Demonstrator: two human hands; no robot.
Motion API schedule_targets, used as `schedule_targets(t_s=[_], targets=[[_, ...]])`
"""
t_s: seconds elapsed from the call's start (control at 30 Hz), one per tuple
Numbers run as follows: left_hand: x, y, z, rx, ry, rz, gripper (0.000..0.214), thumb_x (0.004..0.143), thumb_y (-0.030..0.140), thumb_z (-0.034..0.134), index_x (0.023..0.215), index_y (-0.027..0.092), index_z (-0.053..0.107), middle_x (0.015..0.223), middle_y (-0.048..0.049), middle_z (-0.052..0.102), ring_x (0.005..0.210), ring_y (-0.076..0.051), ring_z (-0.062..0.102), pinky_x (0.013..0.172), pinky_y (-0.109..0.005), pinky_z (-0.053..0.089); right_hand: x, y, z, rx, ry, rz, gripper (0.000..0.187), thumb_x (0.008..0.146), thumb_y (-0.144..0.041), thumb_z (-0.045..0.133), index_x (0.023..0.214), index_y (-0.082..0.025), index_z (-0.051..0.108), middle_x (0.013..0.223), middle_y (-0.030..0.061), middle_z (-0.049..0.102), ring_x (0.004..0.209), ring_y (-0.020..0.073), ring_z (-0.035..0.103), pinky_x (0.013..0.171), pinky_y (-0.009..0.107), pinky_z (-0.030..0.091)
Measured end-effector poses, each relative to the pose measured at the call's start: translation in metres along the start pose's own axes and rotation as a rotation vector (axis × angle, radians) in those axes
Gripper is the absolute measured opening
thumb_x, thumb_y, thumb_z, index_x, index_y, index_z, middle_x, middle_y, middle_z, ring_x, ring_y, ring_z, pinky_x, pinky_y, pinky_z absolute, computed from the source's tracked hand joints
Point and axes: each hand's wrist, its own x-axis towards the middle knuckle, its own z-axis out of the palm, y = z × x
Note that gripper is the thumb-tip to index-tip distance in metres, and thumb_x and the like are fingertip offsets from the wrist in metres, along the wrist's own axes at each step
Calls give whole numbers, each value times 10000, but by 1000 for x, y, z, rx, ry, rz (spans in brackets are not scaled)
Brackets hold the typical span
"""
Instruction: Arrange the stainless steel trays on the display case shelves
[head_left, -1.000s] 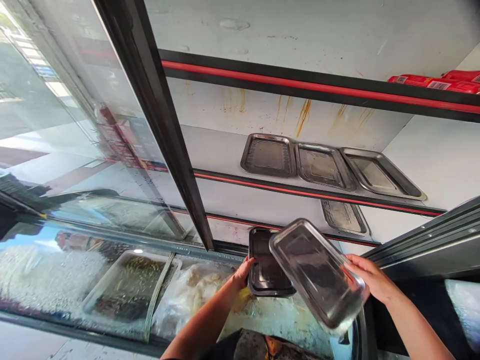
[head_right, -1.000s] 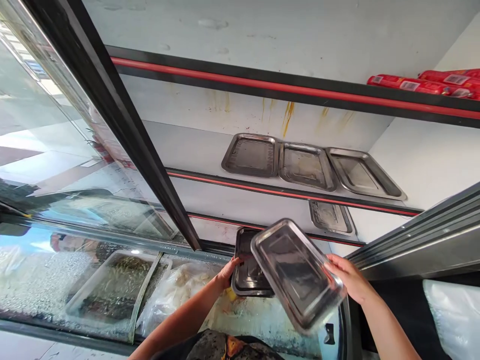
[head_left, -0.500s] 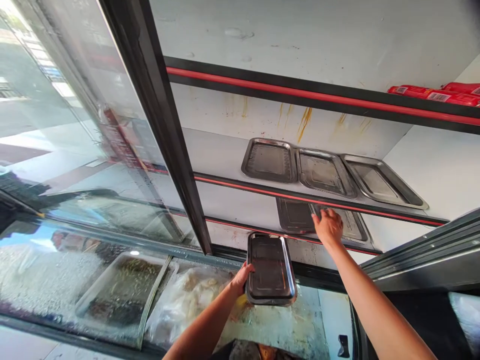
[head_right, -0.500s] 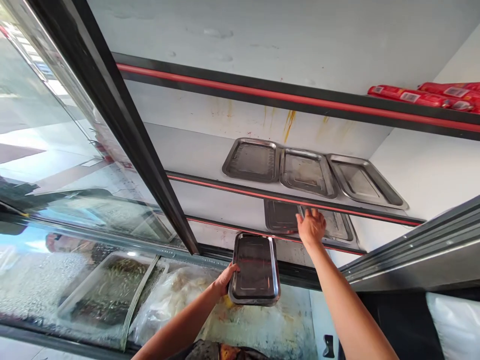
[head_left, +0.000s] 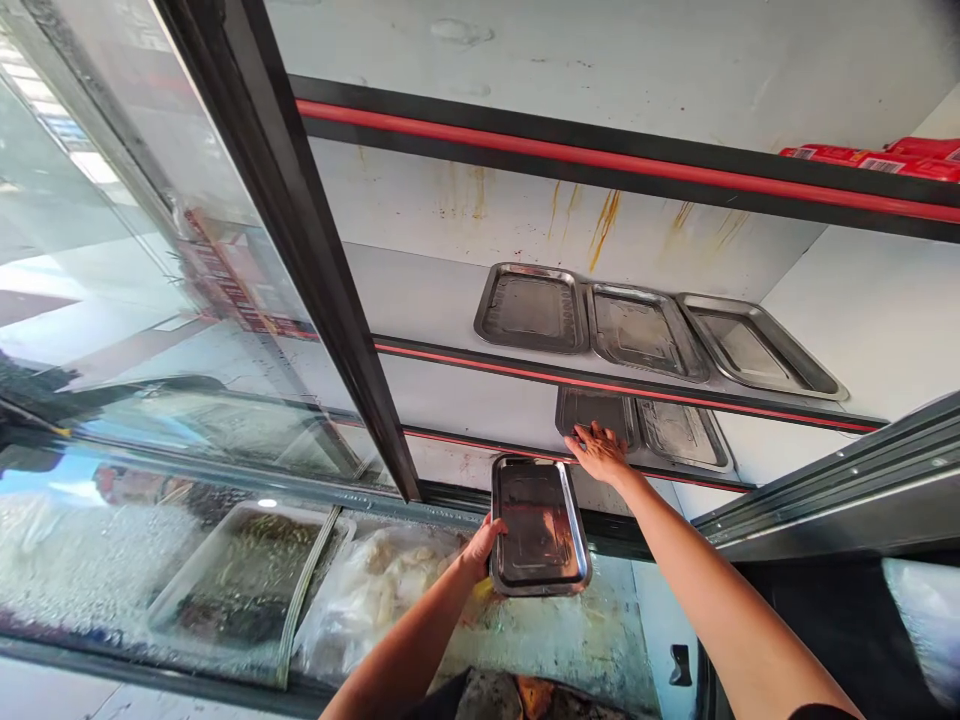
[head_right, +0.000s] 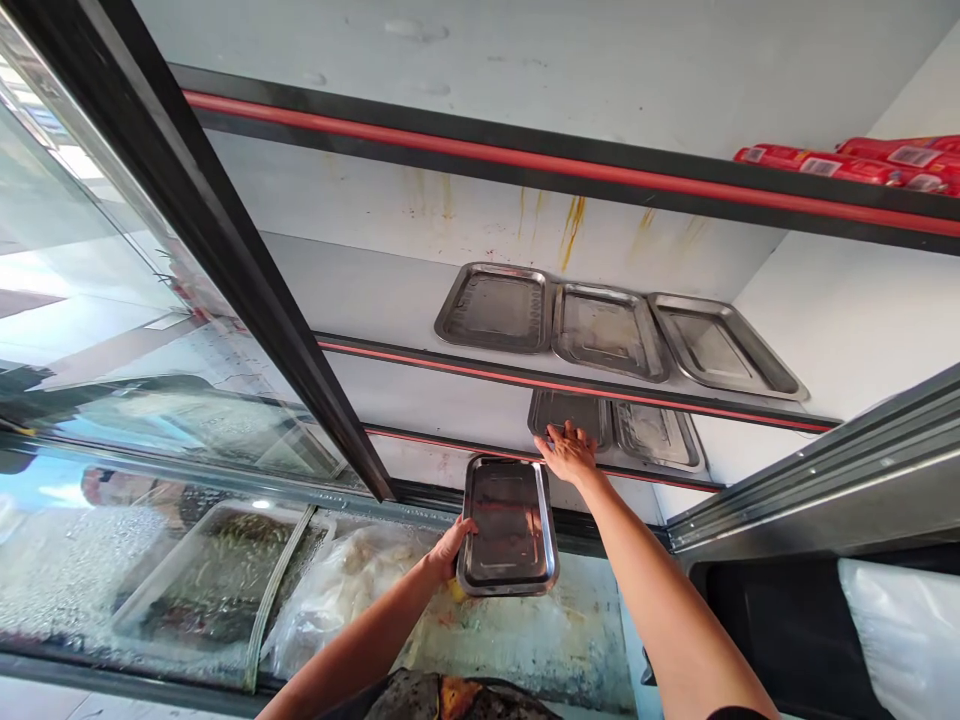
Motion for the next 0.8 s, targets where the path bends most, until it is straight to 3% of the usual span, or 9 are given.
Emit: schedule_targets(t_s=[0.13,0.23,0.33,0.4,0.47,0.53,0.63,0.7,0.8], targets=[[-2,0,1,7,5,6,330,670,233,545,989,225,461,670,26,572,603,-179,578,612,-303,493,4,0,-5,2,21,-32,556,957,-618,211,1284,-326,552,1451,96,419,1262,324,422,1013,539,296],[-5,2,4,19,25,1,342,674,221,541,1008,215,464,657,27,569,590,-175,572,614,-306,492,-4,-5,-9,-13,54,-17,556,955,-604,261,1338,-291,515,1470,117,393,1287,340,388,1027,532,279],[-5,5,6,11,23,-6,366,683,212,544,1041,202,472,637,32,560,562,-166,565,630,-316,498,-33,-10,-1,-26,230,-109,542,968,-539,309,1333,-201,524,1448,148,421,1307,331,371,1077,491,244],[-4,5,6,-6,9,-8,399,691,218,562,1080,197,473,642,30,569,564,-170,578,649,-329,506,-63,-11,17,-18,283,-198,467,983,-466,316,1174,-167,619,1360,148,508,1227,289,466,1062,407,299],[-1,3,4,-25,-6,-7,439,705,230,585,1127,196,469,680,17,599,593,-178,603,681,-341,516,-95,-8,44,-17,235,-176,407,982,-415,347,1029,-156,657,1315,150,542,1139,257,545,996,340,377],[1,2,2,-42,-28,-1,467,724,242,603,1168,196,469,733,-2,634,631,-183,627,725,-354,523,-120,-3,74,-31,159,-64,363,955,-412,430,1028,-134,653,1328,174,534,1139,263,563,960,325,413],[2,2,1,-59,-52,2,493,748,262,616,1215,184,476,781,-28,670,668,-201,654,786,-401,525,-139,6,106,2,-69,71,273,910,-362,544,1017,-138,657,1171,159,645,1081,249,615,901,304,449],[-1,3,3,-73,-42,-7,520,761,279,626,1248,176,478,790,-39,688,682,-218,669,816,-439,521,-141,10,116,29,-202,103,201,910,-287,541,984,-151,669,1025,120,706,1000,228,657,837,285,467],[-9,8,7,-123,-92,-64,549,789,372,649,1269,145,510,861,-84,719,760,-245,695,877,-461,506,-139,9,113,1,-237,89,235,928,-247,476,915,-145,687,936,131,726,916,247,687,760,303,478]])
